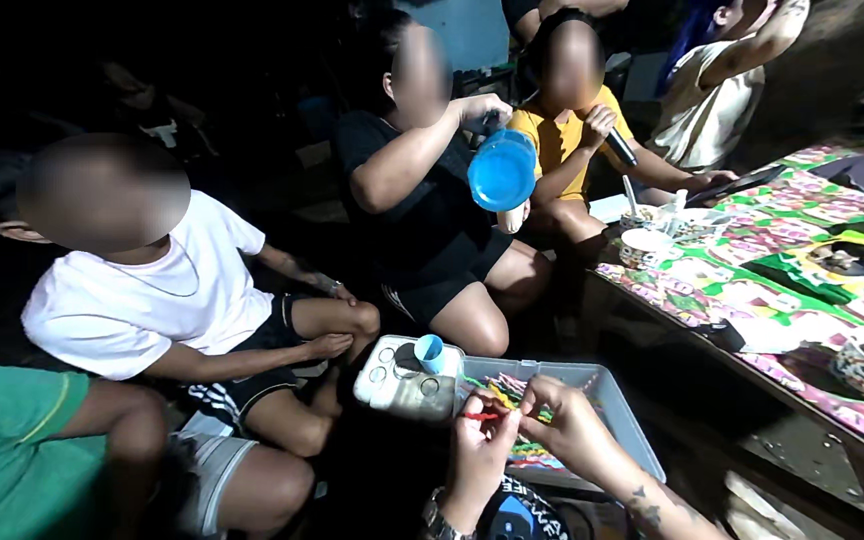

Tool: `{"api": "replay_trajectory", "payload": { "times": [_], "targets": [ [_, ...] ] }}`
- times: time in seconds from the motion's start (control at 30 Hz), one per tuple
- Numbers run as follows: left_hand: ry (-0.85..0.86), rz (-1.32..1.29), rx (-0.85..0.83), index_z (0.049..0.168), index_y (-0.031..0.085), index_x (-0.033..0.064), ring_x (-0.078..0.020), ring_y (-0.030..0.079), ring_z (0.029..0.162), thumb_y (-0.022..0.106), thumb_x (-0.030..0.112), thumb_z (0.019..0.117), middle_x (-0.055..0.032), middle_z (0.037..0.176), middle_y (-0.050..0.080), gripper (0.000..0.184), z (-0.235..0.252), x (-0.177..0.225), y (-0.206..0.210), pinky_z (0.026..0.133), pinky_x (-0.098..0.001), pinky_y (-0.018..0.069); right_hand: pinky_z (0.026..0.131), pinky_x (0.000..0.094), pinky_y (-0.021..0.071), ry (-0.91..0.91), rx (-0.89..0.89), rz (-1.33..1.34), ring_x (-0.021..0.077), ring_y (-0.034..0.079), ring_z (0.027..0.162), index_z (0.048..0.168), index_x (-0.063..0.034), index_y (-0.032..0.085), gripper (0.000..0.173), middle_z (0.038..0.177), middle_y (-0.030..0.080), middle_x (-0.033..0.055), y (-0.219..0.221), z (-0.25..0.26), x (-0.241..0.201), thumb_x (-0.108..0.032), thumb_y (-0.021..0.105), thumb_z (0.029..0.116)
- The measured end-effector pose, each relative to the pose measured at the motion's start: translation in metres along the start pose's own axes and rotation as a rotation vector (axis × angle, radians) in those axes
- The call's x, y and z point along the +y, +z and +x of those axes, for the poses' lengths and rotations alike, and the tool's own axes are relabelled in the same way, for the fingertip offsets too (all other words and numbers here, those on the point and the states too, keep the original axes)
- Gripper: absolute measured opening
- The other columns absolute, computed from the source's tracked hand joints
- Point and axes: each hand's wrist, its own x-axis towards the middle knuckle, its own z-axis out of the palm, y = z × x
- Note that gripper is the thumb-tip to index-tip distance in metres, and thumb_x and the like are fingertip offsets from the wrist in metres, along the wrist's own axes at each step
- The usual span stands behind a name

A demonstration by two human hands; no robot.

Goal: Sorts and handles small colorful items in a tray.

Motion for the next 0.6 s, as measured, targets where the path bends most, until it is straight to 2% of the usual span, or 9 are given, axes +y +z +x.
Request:
{"api": "replay_trajectory", "payload": {
  "times": [0.03, 0.07, 0.13, 0.17, 0.27, 0.4, 0.5, 0.6],
  "targets": [
    [0.011, -0.001, 0.006, 0.099, 0.063, 0.0025, -0.0022, 0.068, 0.084, 0.066, -0.005, 0.0872, 0.0034, 0.092, 0.07, 0.014, 0.0, 0.001, 0.0, 0.077, -0.0216, 0.0588, 0.071, 0.0259, 0.0553, -0.032, -0.018, -0.043, 0.0086, 0.064, 0.075, 0.085, -0.0057, 0.069, 0.018, 0.082, 0.066, 0.0034, 0.0, 0.0, 0.002, -0.022, 0.077, 0.0837],
    [0.031, -0.006, 0.026, 0.096, 0.062, 0.0037, -0.0022, 0.067, 0.083, 0.066, -0.005, 0.0876, 0.0031, 0.091, 0.07, 0.013, 0.0, 0.001, 0.0, 0.076, -0.0211, 0.0586, 0.074, 0.0334, 0.0567, -0.061, -0.049, -0.093, 0.0117, 0.066, 0.076, 0.09, -0.007, 0.071, 0.023, 0.084, 0.069, 0.0034, -0.001, 0.0, 0.004, -0.03, 0.074, 0.0881],
    [0.083, 0.006, 0.092, 0.095, 0.06, 0.0064, 0.0002, 0.065, 0.08, 0.063, -0.006, 0.0886, 0.005, 0.088, 0.067, 0.014, 0.001, 0.002, 0.001, 0.073, -0.0181, 0.0564, 0.089, 0.0575, 0.0513, -0.084, -0.142, -0.155, 0.0212, 0.07, 0.089, 0.103, -0.0079, 0.075, 0.033, 0.094, 0.073, 0.0056, -0.003, -0.002, 0.005, -0.038, 0.063, 0.0986],
    [0.106, 0.006, 0.117, 0.095, 0.06, 0.0072, 0.0004, 0.064, 0.079, 0.062, -0.006, 0.0894, 0.0054, 0.087, 0.066, 0.014, 0.002, 0.002, 0.001, 0.072, -0.0176, 0.0556, 0.094, 0.0627, 0.0481, -0.091, -0.178, -0.172, 0.0223, 0.071, 0.096, 0.105, -0.0093, 0.076, 0.036, 0.099, 0.075, 0.0052, -0.004, -0.003, 0.006, -0.039, 0.057, 0.1018],
    [0.122, -0.001, 0.137, 0.095, 0.06, 0.0088, 0.0006, 0.063, 0.078, 0.061, -0.004, 0.0903, 0.0059, 0.087, 0.065, 0.014, 0.003, 0.0, 0.0, 0.071, -0.017, 0.0546, 0.102, 0.0637, 0.0433, -0.071, -0.225, -0.186, 0.0221, 0.07, 0.107, 0.104, -0.0098, 0.077, 0.037, 0.106, 0.075, 0.0045, -0.007, -0.003, 0.004, -0.034, 0.049, 0.1045],
    [0.13, 0.02, 0.113, 0.094, 0.059, 0.0077, 0.0012, 0.062, 0.076, 0.062, -0.004, 0.0886, 0.0061, 0.085, 0.064, 0.013, 0.003, -0.002, 0.0, 0.07, -0.0161, 0.0537, 0.105, 0.0663, 0.038, -0.034, -0.258, -0.227, 0.0278, 0.069, 0.108, 0.103, -0.0062, 0.077, 0.037, 0.106, 0.075, 0.0084, -0.008, -0.005, -0.006, -0.026, 0.046, 0.0998],
    [0.125, 0.009, 0.103, 0.095, 0.058, 0.0079, 0.0014, 0.062, 0.077, 0.062, -0.006, 0.0877, 0.0061, 0.086, 0.064, 0.016, 0.002, -0.002, 0.001, 0.07, -0.0165, 0.0543, 0.104, 0.0751, 0.0362, -0.049, -0.227, -0.344, 0.0317, 0.07, 0.108, 0.105, -0.0092, 0.078, 0.025, 0.108, 0.076, 0.0073, -0.004, -0.007, -0.009, -0.022, 0.057, 0.0999],
    [0.105, 0.023, 0.067, 0.095, 0.058, 0.0082, 0.0018, 0.062, 0.078, 0.064, -0.005, 0.0872, 0.0068, 0.087, 0.064, 0.017, 0.0, -0.002, 0.002, 0.071, -0.0166, 0.0551, 0.1, 0.0775, 0.0386, -0.09, -0.146, -0.4, 0.0314, 0.072, 0.102, 0.098, -0.013, 0.08, 0.015, 0.101, 0.077, 0.0047, -0.001, -0.008, -0.006, -0.02, 0.067, 0.0949]
  ]
}}
